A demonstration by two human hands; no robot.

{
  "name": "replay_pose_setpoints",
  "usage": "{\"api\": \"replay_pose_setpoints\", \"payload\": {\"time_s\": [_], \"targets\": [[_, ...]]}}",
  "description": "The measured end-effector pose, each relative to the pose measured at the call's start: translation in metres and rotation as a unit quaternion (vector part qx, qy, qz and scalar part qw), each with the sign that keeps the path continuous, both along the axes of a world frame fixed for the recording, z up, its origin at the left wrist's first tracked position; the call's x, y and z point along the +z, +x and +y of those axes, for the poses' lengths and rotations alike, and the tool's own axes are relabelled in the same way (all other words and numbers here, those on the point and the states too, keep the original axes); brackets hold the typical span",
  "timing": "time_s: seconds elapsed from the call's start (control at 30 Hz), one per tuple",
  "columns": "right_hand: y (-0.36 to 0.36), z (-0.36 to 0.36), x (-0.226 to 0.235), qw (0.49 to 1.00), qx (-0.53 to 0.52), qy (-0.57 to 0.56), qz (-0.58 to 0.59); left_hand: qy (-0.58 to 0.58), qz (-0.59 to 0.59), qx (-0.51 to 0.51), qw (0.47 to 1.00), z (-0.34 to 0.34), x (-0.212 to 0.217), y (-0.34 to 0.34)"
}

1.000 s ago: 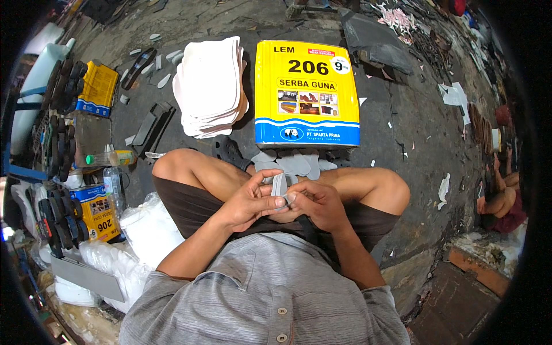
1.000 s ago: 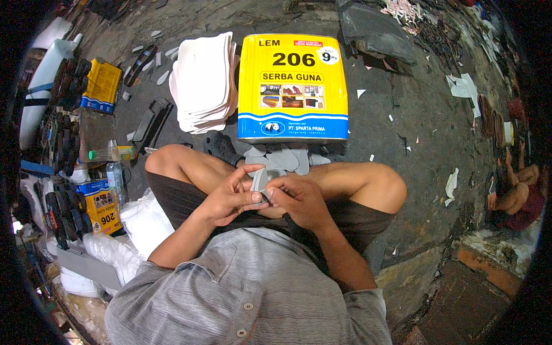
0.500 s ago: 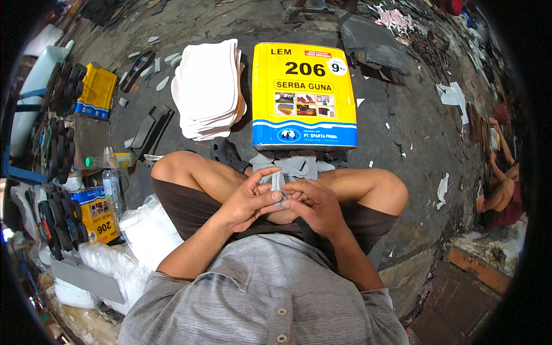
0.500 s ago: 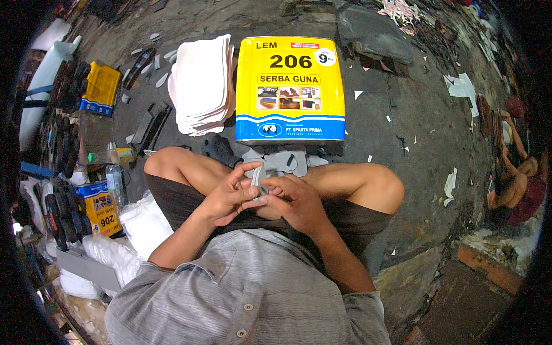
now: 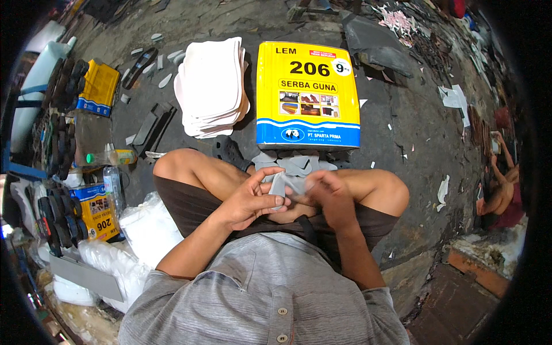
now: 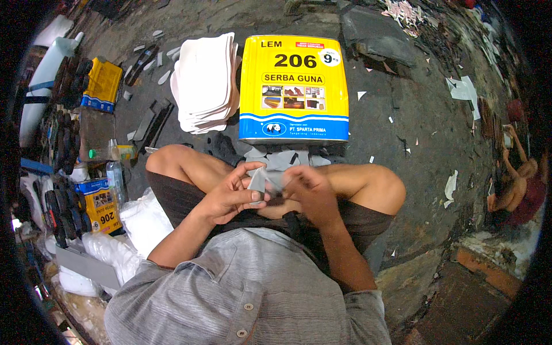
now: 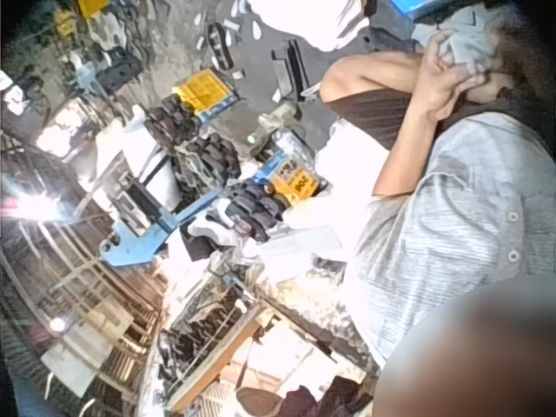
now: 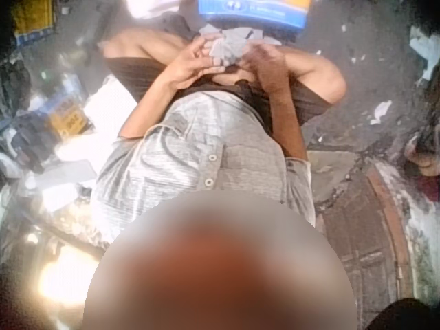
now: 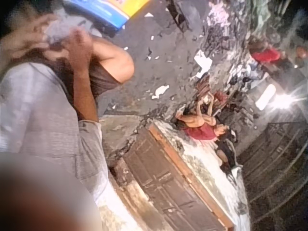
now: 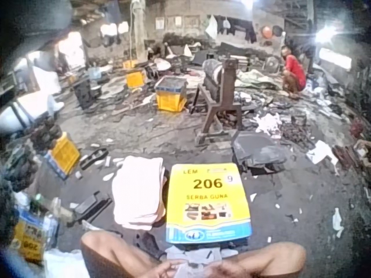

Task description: The person sits on the floor and assembles sandals by hand. They pick up a white sole and a grey strap, then press the strap onto the sole. The person repeats this process with multiple pairs of soles and straps, stacking the finished sandals.

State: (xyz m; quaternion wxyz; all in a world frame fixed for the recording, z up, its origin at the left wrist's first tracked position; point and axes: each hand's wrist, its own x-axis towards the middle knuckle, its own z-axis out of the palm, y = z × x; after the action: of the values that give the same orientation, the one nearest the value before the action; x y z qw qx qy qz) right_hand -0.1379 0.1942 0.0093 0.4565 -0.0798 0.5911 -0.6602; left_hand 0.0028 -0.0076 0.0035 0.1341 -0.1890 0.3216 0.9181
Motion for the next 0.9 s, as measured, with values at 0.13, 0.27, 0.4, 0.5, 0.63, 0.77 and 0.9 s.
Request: {"api": "replay_pose_setpoints", "payload": {"time_s": [0.13,0.27,0.4,0.5,0.63,0.77,0.9], "targets": [[-0.012,-0.002,0.006,0.984,-0.136,0.056,0.105,0.016,-0.035,0.030,0.999,0.000,0.003,-0.002],[0.013,-0.005,0.011,0.934,-0.016,0.110,0.339,-0.019,-0.073,0.084,0.994,0.012,0.004,-0.008],[0.019,-0.009,0.009,0.930,-0.018,0.097,0.353,-0.115,-0.041,0.082,0.989,0.013,0.005,-0.011],[0.011,-0.005,0.009,0.934,-0.087,0.134,0.320,-0.134,-0.031,0.073,0.988,0.012,0.008,-0.011],[0.014,-0.002,0.008,0.869,0.034,0.077,0.488,-0.133,-0.058,0.107,0.984,0.019,0.007,-0.014],[0.010,0.001,0.001,0.911,-0.022,0.137,0.389,-0.215,-0.036,0.088,0.972,0.020,0.000,-0.012],[-0.022,0.014,-0.006,0.921,-0.283,0.157,0.217,-0.282,-0.056,0.068,0.955,0.015,-0.005,-0.005]]}}
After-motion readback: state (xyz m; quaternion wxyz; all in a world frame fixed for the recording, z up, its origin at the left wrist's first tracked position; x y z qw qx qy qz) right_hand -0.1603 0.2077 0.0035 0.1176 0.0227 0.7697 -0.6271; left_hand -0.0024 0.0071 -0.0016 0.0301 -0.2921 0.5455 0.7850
